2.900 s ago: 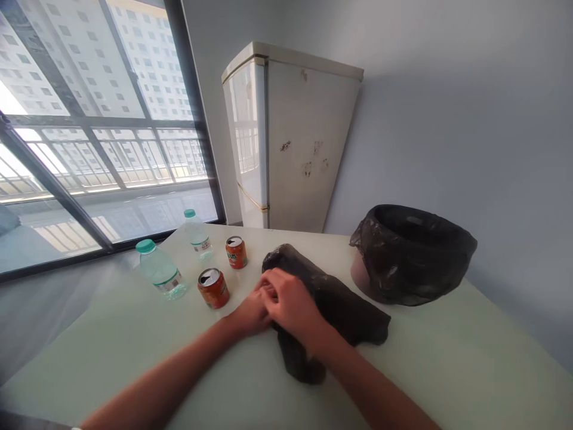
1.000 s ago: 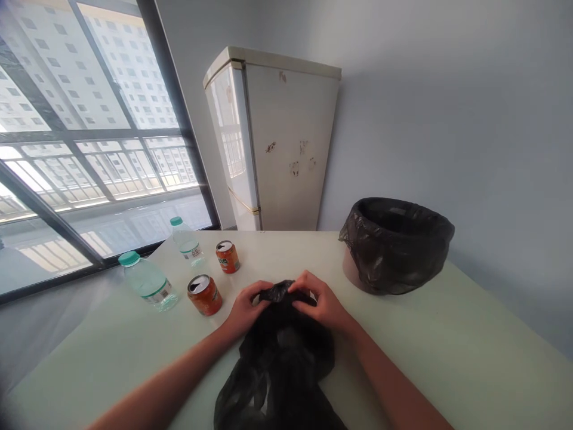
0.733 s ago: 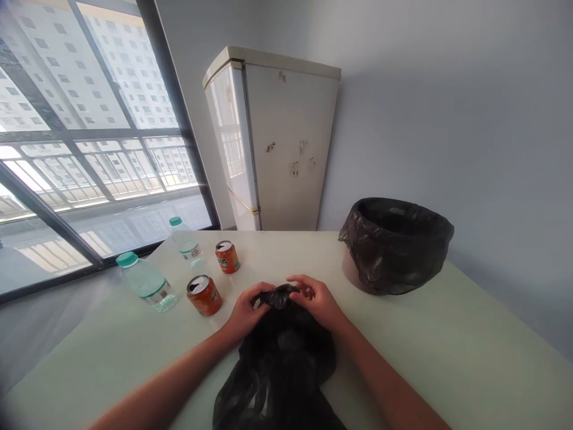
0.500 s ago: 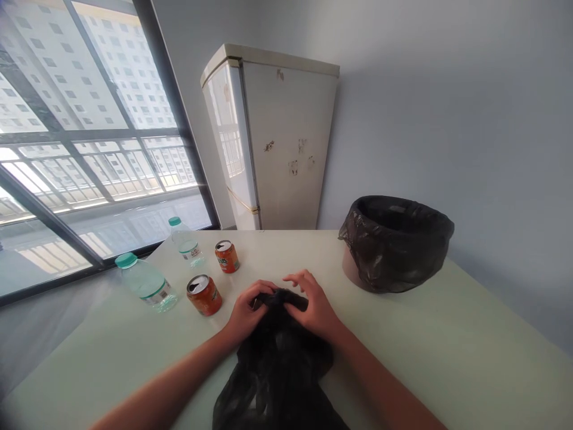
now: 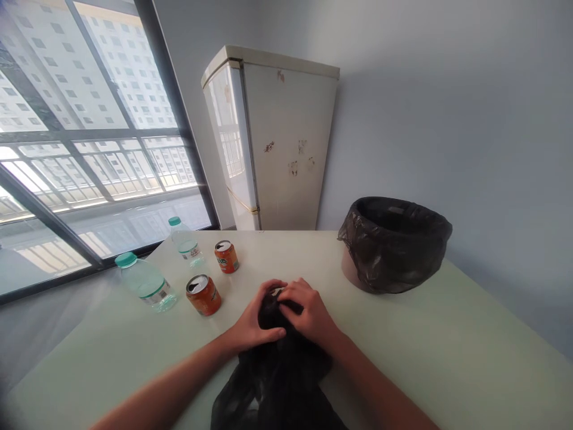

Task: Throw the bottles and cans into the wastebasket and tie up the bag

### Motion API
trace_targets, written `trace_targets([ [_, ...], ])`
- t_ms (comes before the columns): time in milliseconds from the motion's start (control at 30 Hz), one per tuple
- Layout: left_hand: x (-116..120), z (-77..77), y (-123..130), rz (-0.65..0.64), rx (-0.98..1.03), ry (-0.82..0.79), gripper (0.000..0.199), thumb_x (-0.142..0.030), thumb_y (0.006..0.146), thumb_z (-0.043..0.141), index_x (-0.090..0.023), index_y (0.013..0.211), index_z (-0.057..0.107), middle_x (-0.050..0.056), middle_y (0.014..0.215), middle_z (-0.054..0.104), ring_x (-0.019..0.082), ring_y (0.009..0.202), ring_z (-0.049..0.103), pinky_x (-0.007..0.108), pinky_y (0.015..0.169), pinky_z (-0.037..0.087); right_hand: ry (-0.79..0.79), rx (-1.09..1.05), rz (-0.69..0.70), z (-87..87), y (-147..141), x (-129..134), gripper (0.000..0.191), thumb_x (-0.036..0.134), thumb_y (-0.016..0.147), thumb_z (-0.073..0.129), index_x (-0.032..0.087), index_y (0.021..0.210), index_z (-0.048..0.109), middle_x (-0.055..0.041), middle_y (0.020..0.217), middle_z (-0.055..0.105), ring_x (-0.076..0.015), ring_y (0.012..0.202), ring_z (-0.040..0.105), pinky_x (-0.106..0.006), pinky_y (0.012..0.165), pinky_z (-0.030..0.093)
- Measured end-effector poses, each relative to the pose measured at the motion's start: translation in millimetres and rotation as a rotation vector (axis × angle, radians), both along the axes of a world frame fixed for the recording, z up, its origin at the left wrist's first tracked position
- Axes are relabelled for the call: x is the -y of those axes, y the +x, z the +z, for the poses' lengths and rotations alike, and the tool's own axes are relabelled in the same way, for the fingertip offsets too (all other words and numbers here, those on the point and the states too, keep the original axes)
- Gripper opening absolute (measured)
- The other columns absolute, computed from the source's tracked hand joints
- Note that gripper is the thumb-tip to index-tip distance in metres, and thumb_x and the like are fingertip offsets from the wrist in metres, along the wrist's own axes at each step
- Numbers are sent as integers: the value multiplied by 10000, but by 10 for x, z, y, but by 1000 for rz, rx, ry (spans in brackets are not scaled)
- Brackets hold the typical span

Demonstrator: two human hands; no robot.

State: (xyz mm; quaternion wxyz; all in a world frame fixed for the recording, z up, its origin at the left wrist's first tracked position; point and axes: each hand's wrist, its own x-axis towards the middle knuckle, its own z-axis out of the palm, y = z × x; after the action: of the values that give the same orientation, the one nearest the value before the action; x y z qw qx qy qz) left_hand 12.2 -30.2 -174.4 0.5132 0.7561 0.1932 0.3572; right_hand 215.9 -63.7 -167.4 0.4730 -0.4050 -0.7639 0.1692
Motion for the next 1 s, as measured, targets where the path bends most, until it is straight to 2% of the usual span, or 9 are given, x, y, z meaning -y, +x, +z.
trace_targets([
  [67,21,4,36,45,0,12,868,-348,720,907,-236,1443,439,118,1441,562,300,1319,558,419,1132,439,37,-6,60,-4,-58,25,162,96,905,661,252,920,704,-37,935,706,-219,901,592,-413,842,507],
  [167,40,-22,75,100,-8,-1,667,-288,771,850,-221,1332,495,62,1182,687,233,1082,662,349,960,509,68,-19,74,21,-102,60,170,98,935,645,259,937,700,-35,961,703,-210,902,575,-389,814,505],
  [333,41,-115,92,112,-133,76,319,-157,750,737,-187,1054,645,16,941,669,185,857,622,307,823,494,-30,-101,81,97,-64,117,163,109,968,584,256,984,652,-35,1022,698,-199,961,618,-374,860,525],
  [400,40,-130,88,81,-155,122,229,-113,701,714,-181,911,656,28,940,640,192,877,597,308,831,494,-69,-120,63,120,-43,139,149,132,970,587,258,1005,658,-29,968,672,-190,918,618,-356,831,528],
  [533,35,-76,64,42,-119,112,236,-79,684,675,-177,899,653,80,1118,634,227,1012,597,328,897,499,-119,-198,21,174,10,151,190,209,1001,588,281,1140,696,-16,914,634,-160,786,573,-329,735,495],
  [600,26,-40,52,-25,-104,16,301,-52,668,630,-168,943,665,86,1085,676,227,969,630,336,882,505,-190,-318,49,196,58,130,218,255,1036,545,288,1173,711,-16,913,604,-136,704,542,-303,632,457],
  [667,13,-25,47,-141,-60,-192,361,-47,659,585,-159,994,660,68,906,718,218,841,669,339,817,523,-243,-481,67,202,120,91,201,290,1047,536,275,1103,728,-18,931,583,-117,648,518,-285,555,417],
  [800,-34,-48,50,-297,89,-561,312,-99,641,566,-143,942,635,-22,530,592,175,546,602,311,663,513,-336,-799,3,179,241,-11,80,316,979,668,250,971,712,-11,936,590,-113,662,525,-259,532,425],
  [1000,-106,-67,11,-458,91,-690,269,-187,711,659,-101,964,693,116,787,737,252,805,728,340,771,545,-428,-1068,-63,179,350,-135,172,360,861,812,233,932,720,6,854,608,-105,687,550,-230,581,475],
])
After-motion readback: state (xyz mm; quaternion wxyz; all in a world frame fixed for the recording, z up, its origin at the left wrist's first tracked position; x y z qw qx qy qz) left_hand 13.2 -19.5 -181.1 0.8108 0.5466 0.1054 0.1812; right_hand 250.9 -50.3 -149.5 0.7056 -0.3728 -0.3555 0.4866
